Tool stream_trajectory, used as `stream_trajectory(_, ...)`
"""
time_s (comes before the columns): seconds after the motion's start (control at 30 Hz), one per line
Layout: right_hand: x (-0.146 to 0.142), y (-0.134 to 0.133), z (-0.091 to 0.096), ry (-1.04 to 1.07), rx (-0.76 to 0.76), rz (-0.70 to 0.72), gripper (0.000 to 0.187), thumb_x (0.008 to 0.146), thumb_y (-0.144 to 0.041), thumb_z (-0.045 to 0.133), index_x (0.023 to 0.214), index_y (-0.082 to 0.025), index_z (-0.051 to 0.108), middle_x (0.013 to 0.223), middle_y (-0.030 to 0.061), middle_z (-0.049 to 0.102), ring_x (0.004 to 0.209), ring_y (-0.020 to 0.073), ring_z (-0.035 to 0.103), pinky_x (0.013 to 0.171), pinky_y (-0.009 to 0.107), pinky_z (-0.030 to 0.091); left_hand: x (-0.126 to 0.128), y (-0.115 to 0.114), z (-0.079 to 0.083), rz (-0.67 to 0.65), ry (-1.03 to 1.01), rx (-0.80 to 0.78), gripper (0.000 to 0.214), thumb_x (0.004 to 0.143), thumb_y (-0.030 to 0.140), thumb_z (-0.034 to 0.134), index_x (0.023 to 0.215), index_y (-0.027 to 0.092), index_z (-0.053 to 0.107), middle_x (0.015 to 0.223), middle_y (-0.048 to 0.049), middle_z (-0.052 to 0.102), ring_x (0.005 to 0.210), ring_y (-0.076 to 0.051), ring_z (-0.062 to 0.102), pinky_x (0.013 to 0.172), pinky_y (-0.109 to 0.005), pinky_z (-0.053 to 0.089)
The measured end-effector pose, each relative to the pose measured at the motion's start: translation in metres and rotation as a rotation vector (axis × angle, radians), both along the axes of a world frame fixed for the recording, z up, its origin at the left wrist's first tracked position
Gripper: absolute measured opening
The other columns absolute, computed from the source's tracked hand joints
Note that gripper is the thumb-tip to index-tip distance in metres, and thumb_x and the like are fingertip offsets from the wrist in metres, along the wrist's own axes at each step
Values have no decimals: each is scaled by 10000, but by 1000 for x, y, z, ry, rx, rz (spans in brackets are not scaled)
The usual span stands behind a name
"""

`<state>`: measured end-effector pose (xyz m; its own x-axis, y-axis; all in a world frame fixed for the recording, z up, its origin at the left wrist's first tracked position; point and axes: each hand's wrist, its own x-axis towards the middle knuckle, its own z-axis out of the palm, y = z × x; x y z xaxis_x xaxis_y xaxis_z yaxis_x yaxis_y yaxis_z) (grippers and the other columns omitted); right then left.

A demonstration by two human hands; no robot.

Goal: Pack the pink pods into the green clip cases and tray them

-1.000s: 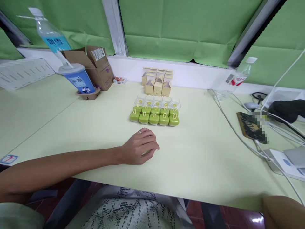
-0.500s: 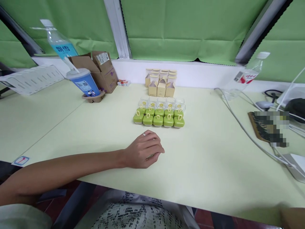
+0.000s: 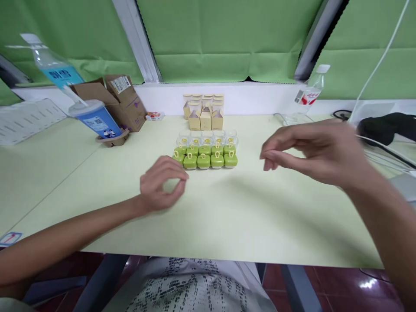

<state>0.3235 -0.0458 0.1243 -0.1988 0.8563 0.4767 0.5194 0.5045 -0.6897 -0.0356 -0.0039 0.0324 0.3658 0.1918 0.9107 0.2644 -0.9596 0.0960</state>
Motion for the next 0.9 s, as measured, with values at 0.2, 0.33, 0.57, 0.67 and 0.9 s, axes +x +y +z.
stream_trajectory(0.2,0,52,-60,107,-223,14,432,802,-665,906,810,-250,787,722,45,771,616,196,711,596,360,592,-46,48,-5,345,-133,-212,69,883,226,675,814,223,680,756,-18,706,748,-196,649,750,-378,537)
stream_trajectory(0.33,20,64,-84,121,-300,-51,491,715,-683,948,794,-224,790,668,45,756,577,172,672,595,338,576,-61,72,-22,423,-231,-498,50,835,238,666,811,214,702,804,-14,720,777,-175,642,801,-345,541)
stream_trajectory(0.57,23,78,-109,270,-229,-79,347,839,-507,908,944,-215,753,836,46,791,586,147,686,578,304,554,-59,85,-27,437,-305,-750,50,797,187,686,816,194,731,821,-7,751,792,-151,673,783,-291,542)
stream_trajectory(0.67,16,80,-116,273,-308,-74,362,848,-511,894,923,-194,737,800,47,768,575,136,676,542,279,515,-59,85,-27,431,-308,-751,51,796,191,691,818,189,737,817,-9,750,783,-146,668,777,-286,537)
stream_trajectory(0.9,17,85,-120,227,-299,-75,636,722,-771,904,862,-167,760,662,67,739,487,145,619,478,285,442,-62,88,-30,393,-301,-765,65,798,184,701,843,207,742,835,0,761,802,-152,673,798,-291,542)
